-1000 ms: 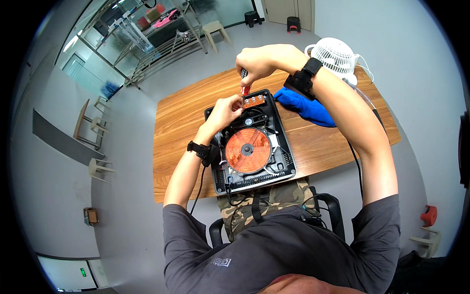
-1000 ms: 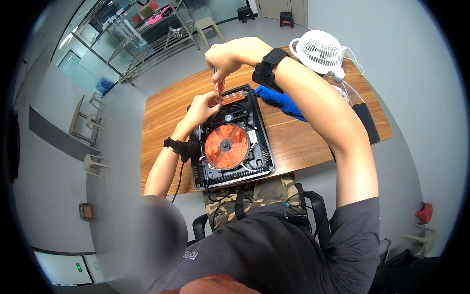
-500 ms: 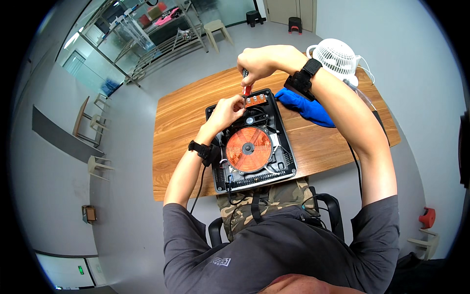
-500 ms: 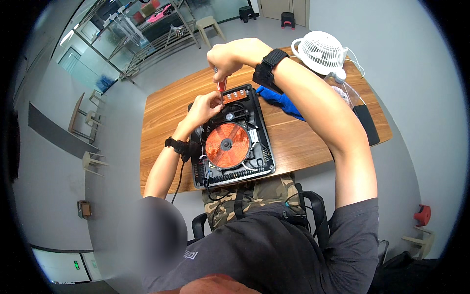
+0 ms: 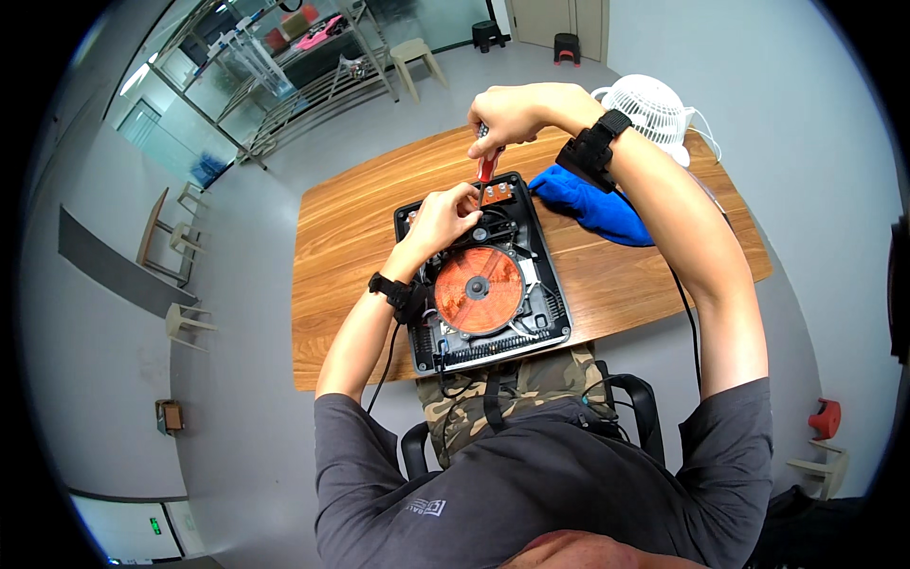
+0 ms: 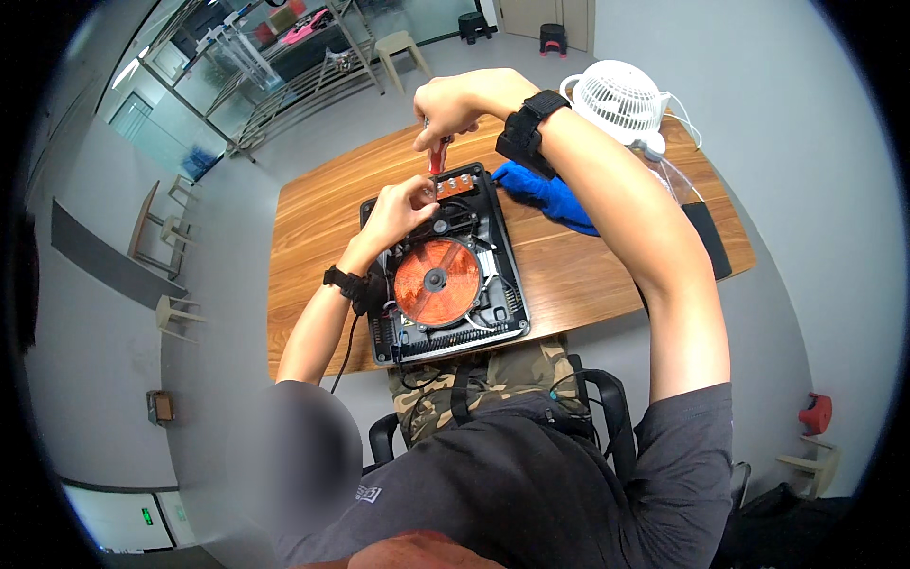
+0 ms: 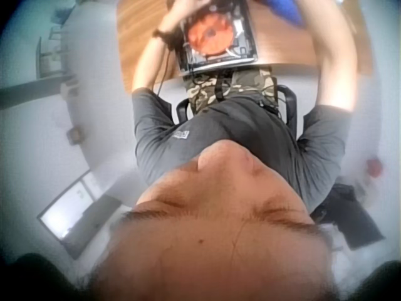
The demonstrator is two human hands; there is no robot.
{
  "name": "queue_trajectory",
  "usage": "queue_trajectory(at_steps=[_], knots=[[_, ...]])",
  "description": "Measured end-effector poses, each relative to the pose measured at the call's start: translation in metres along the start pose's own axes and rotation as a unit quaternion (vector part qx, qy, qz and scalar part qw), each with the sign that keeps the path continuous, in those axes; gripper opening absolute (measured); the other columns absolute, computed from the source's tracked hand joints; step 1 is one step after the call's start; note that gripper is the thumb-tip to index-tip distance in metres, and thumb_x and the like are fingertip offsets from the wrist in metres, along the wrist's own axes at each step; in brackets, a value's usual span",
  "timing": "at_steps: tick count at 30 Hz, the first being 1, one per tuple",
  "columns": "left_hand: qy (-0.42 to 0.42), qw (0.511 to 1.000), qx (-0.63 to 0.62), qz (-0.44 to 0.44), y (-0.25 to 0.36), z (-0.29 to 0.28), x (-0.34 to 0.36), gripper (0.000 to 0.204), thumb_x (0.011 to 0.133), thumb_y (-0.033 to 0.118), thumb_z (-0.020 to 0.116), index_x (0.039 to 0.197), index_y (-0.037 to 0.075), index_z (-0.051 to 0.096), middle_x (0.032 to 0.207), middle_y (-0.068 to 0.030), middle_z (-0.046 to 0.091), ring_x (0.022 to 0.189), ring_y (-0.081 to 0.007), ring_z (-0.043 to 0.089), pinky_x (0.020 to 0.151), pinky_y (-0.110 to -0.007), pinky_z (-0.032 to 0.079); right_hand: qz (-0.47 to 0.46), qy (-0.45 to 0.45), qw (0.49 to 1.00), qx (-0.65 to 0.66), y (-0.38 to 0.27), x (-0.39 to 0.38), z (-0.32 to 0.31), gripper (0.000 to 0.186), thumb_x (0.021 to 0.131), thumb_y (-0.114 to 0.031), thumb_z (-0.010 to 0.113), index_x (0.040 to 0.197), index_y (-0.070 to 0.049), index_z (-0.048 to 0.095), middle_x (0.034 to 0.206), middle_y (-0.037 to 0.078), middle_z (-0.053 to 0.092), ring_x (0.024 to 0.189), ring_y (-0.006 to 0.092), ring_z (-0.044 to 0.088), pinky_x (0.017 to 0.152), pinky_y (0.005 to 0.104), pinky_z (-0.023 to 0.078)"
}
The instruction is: The person uses a screwdriver to remove screws from the top and bottom of a disassembled electronic device, likely a turntable. They manipulate internal components and wires, then flip the device over to continue unscrewing the base.
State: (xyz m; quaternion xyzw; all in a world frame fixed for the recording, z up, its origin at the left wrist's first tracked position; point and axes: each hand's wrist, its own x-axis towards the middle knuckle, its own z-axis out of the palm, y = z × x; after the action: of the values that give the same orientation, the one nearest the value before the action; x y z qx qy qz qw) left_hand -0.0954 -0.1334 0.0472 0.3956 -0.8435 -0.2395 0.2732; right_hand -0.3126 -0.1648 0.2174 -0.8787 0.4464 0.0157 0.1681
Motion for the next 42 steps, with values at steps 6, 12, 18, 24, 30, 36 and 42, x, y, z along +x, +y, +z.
queue_trajectory(at_steps=[6, 12, 18, 24, 30, 36, 42], knots=[[-0.008, 1.000, 0.019, 0.011, 0.011, 0.003, 0.012, 0.034, 0.085, 0.013, 0.077, 0.114, 0.001, 0.064, 0.098, -0.0157, 0.074, 0.093, -0.0301, 0.073, 0.083, -0.038, 0.058, 0.012, 0.003, 1.000, -0.014, 0.010, -0.007, -0.008, 0.042, 0.091, -0.037, 0.073, 0.098, 0.004, 0.069, 0.072, 0.013, 0.068, 0.058, 0.0224, 0.065, 0.051, 0.0356, 0.052], [-0.019, 0.983, 0.176, 0.054, -0.022, 0.007, 0.024, 0.043, 0.086, 0.024, 0.077, 0.124, 0.004, 0.068, 0.117, -0.0157, 0.070, 0.114, -0.0357, 0.064, 0.100, -0.043, 0.051, 0.018, 0.057, 0.994, -0.092, 0.039, 0.008, -0.002, 0.040, 0.088, -0.033, 0.076, 0.104, 0.003, 0.070, 0.088, 0.018, 0.074, 0.085, 0.0317, 0.072, 0.072, 0.0411, 0.057], [-0.067, 0.983, 0.169, -0.001, -0.036, 0.019, 0.033, 0.031, 0.082, 0.012, 0.077, 0.112, 0.007, 0.075, 0.107, -0.0146, 0.074, 0.103, -0.0337, 0.069, 0.090, -0.043, 0.054, 0.027, 0.064, 0.992, -0.104, 0.047, 0.022, 0.013, 0.040, 0.084, -0.031, 0.079, 0.105, 0.002, 0.070, 0.098, 0.018, 0.074, 0.093, 0.0342, 0.072, 0.079, 0.0431, 0.058], [-0.063, 0.982, 0.176, -0.009, -0.038, 0.022, 0.042, 0.028, 0.082, 0.008, 0.074, 0.110, 0.008, 0.076, 0.102, -0.0152, 0.075, 0.098, -0.0341, 0.071, 0.088, -0.043, 0.056, 0.048, 0.050, 0.993, -0.100, 0.052, 0.031, 0.021, 0.035, 0.084, -0.027, 0.079, 0.102, 0.002, 0.073, 0.102, 0.019, 0.074, 0.096, 0.0360, 0.072, 0.080, 0.0443, 0.058], [-0.072, 0.985, 0.154, -0.019, -0.041, 0.020, 0.045, 0.030, 0.080, 0.007, 0.076, 0.110, 0.008, 0.076, 0.102, -0.0147, 0.076, 0.097, -0.0335, 0.072, 0.088, -0.042, 0.057, 0.036, 0.033, 0.996, -0.081, 0.057, 0.037, 0.023, 0.032, 0.084, -0.025, 0.077, 0.099, 0.003, 0.072, 0.098, 0.020, 0.075, 0.093, 0.0357, 0.073, 0.079, 0.0443, 0.058], [-0.093, 0.979, 0.178, -0.021, -0.035, 0.015, 0.046, 0.034, 0.080, 0.007, 0.077, 0.114, 0.007, 0.076, 0.107, -0.0148, 0.075, 0.098, -0.0315, 0.073, 0.089, -0.040, 0.057, 0.029, 0.021, 0.998, -0.059, 0.055, 0.041, 0.025, 0.031, 0.084, -0.024, 0.076, 0.099, 0.003, 0.072, 0.098, 0.018, 0.075, 0.093, 0.0356, 0.073, 0.078, 0.0448, 0.058], [-0.094, 0.981, 0.170, -0.017, -0.038, 0.014, 0.047, 0.034, 0.080, 0.008, 0.077, 0.114, 0.007, 0.076, 0.107, -0.0146, 0.075, 0.098, -0.0315, 0.073, 0.089, -0.040, 0.057, 0.034, 0.021, 0.997, -0.070, 0.055, 0.045, 0.026, 0.032, 0.085, -0.027, 0.077, 0.101, 0.001, 0.074, 0.100, 0.018, 0.075, 0.093, 0.0357, 0.072, 0.079, 0.0450, 0.058]])
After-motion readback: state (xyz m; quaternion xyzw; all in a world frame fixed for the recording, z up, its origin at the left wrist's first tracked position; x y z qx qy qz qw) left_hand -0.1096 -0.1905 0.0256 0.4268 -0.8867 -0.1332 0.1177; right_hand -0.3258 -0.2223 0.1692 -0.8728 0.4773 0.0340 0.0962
